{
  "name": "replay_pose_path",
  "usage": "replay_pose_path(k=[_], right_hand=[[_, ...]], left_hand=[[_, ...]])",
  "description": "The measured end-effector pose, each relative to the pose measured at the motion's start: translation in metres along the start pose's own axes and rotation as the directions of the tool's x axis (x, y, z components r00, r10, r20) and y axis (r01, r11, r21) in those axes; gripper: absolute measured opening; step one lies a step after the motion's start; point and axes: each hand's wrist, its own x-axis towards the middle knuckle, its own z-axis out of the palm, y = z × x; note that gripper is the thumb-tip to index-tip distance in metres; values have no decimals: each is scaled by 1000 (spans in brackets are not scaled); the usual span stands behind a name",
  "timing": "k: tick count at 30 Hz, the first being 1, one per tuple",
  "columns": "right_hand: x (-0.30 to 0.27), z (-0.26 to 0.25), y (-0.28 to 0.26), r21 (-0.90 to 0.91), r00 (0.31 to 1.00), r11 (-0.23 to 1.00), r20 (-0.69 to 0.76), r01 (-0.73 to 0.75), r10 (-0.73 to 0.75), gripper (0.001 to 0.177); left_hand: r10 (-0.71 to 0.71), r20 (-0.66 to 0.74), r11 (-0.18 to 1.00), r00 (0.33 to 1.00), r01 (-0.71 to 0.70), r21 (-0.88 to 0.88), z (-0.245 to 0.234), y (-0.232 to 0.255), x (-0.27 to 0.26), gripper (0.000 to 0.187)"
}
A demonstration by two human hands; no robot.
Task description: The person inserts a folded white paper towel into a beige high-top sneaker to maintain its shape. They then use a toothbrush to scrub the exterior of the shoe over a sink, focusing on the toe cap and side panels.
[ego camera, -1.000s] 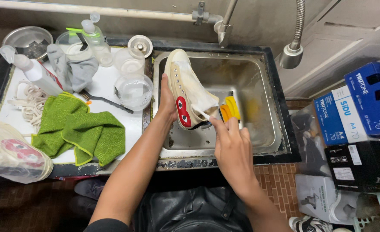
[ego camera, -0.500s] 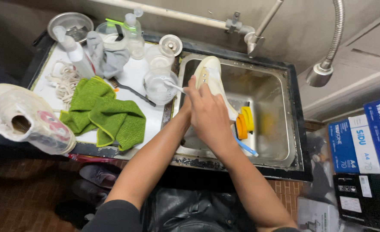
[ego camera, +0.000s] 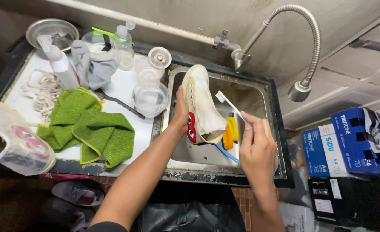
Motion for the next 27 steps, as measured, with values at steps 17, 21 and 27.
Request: replay_pose_path(k=[17,21,27], right_hand=[[-20,21,32,-65,995,998,93,-28,34,27],[-12,25,32,-132,996,990,87,45,-33,25],[-6,36,37,-239,994,965,36,109,-103,23]], left_hand=[[51,54,994,997,-56,95,1,-13,11,69],[36,56,996,998,-41,82,5,-11,12,69],[16,36,997,999,-18,80,1,-15,15,67]])
